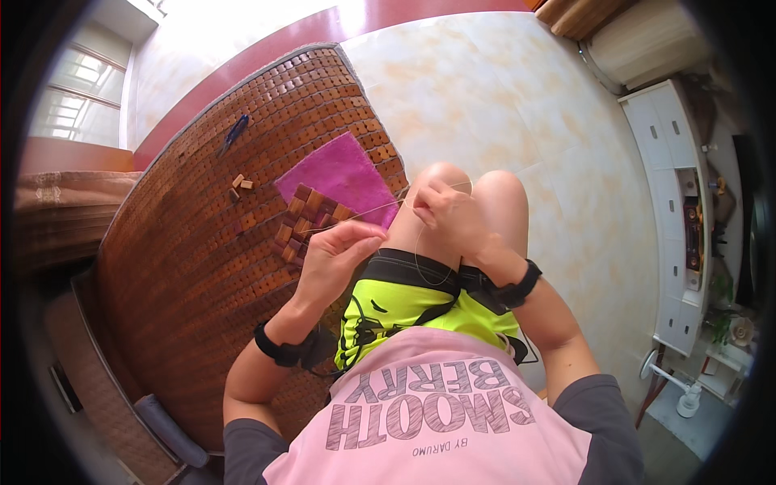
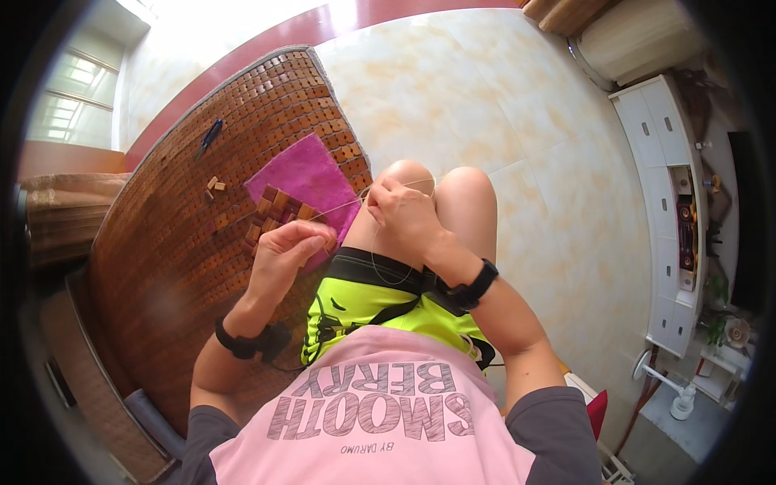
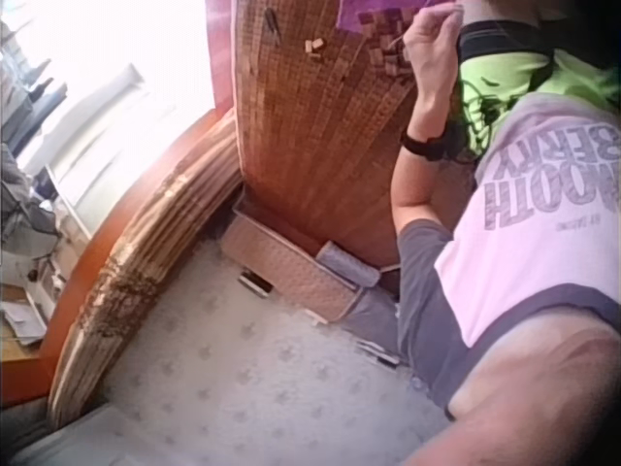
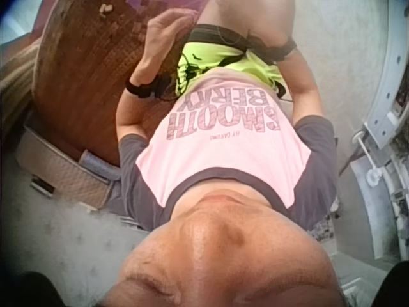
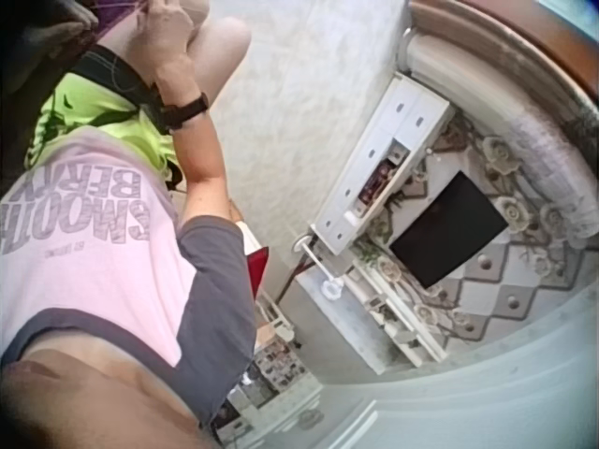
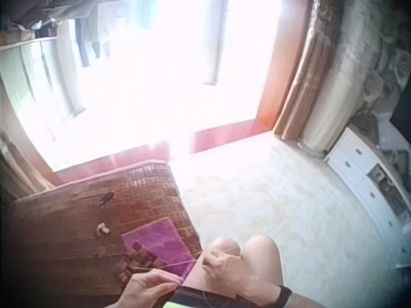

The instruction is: The person weaves a thin cord through the slats of a wooden mat by hand, pulling the cord through and tightening it to secure the pieces together.

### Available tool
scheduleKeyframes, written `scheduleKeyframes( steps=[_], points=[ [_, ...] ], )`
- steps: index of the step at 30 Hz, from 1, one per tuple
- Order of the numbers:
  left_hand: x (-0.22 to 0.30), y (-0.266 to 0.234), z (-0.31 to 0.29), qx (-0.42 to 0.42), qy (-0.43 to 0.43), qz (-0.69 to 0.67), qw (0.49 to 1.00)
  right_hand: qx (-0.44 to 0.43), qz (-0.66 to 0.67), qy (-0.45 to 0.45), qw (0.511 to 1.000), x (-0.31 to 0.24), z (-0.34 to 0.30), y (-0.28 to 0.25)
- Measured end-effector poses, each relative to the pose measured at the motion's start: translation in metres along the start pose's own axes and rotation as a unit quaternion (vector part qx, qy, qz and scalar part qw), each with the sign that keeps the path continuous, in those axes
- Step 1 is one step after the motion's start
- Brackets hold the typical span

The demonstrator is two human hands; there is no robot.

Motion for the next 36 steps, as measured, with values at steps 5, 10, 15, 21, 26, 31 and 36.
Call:
scheduleKeyframes(
  steps=[5,10,15,21,26,31,36],
  points=[
    [0.030,0.018,0.008,-0.091,0.217,0.427,0.873,-0.012,0.150,-0.131,0.980,-0.024,-0.011,-0.041],
    [0.019,0.011,0.017,-0.097,0.059,0.145,0.983,0.034,0.160,-0.121,0.979,-0.020,-0.019,-0.072],
    [0.018,0.000,0.007,-0.110,-0.044,-0.014,0.993,0.020,0.125,-0.111,0.986,0.004,-0.033,-0.088],
    [0.025,0.015,0.001,-0.113,-0.042,0.091,0.988,0.016,0.349,-0.039,0.936,-0.044,-0.034,-0.085],
    [0.032,0.012,-0.002,-0.117,-0.054,0.118,0.985,-0.104,0.293,-0.131,0.941,-0.055,-0.033,-0.072],
    [0.031,0.010,-0.011,-0.131,-0.070,0.064,0.987,-0.132,0.306,-0.099,0.938,-0.033,-0.041,-0.069],
    [0.026,0.015,-0.008,-0.126,-0.024,0.131,0.983,-0.012,0.317,-0.152,0.936,-0.060,-0.038,-0.073]
  ],
)
Point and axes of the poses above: each hand's wrist, its own z-axis towards the middle knuckle, its own y-axis out of the palm, x = y × z, the point moved 2 cm from there along z, towards the middle knuckle, and after that the axes turned 11 degrees about -x, right-handed, at the moved point
